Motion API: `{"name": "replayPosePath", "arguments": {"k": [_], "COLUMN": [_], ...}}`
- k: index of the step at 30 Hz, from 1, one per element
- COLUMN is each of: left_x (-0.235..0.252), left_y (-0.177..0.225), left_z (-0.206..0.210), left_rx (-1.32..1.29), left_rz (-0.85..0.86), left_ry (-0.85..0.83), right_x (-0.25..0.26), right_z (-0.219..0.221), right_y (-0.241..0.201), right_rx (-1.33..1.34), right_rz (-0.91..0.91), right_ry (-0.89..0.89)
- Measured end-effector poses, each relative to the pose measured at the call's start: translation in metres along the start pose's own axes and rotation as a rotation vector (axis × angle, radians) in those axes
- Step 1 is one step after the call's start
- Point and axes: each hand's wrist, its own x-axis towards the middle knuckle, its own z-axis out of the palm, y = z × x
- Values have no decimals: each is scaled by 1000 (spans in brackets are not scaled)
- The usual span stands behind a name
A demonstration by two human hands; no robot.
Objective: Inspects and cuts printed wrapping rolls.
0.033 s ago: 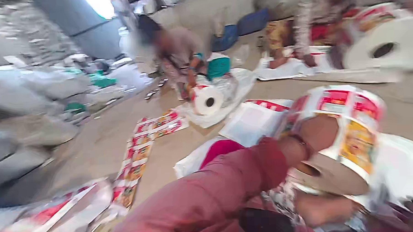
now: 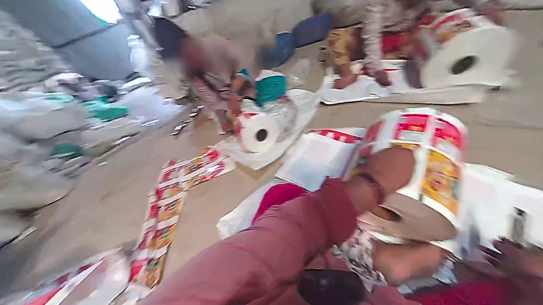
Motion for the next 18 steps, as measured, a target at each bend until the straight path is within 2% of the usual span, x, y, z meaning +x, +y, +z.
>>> {"name": "replayPosePath", "arguments": {"k": [3, 7, 10, 12, 15, 18], "left_x": [-6, -16, -19, -18, -12, -10], "left_y": [-18, -37, -44, -55, -108, -197], "left_z": [13, 21, 15, -4, -34, -32], "left_rx": [19, 9, 14, -26, -156, -330], "left_rz": [21, 24, 14, -31, -201, -426], "left_ry": [62, 167, 209, 248, 315, 446], "right_x": [-5, 25, -4, -12, -17, -24], "right_z": [0, 5, 6, 6, 4, 0], "right_y": [-4, 22, -3, -7, -8, -7], "right_rx": [59, 78, 62, 54, 98, 153], "right_rz": [27, -31, 17, 9, -10, -27], "right_ry": [43, 119, 88, 114, 141, 167]}}
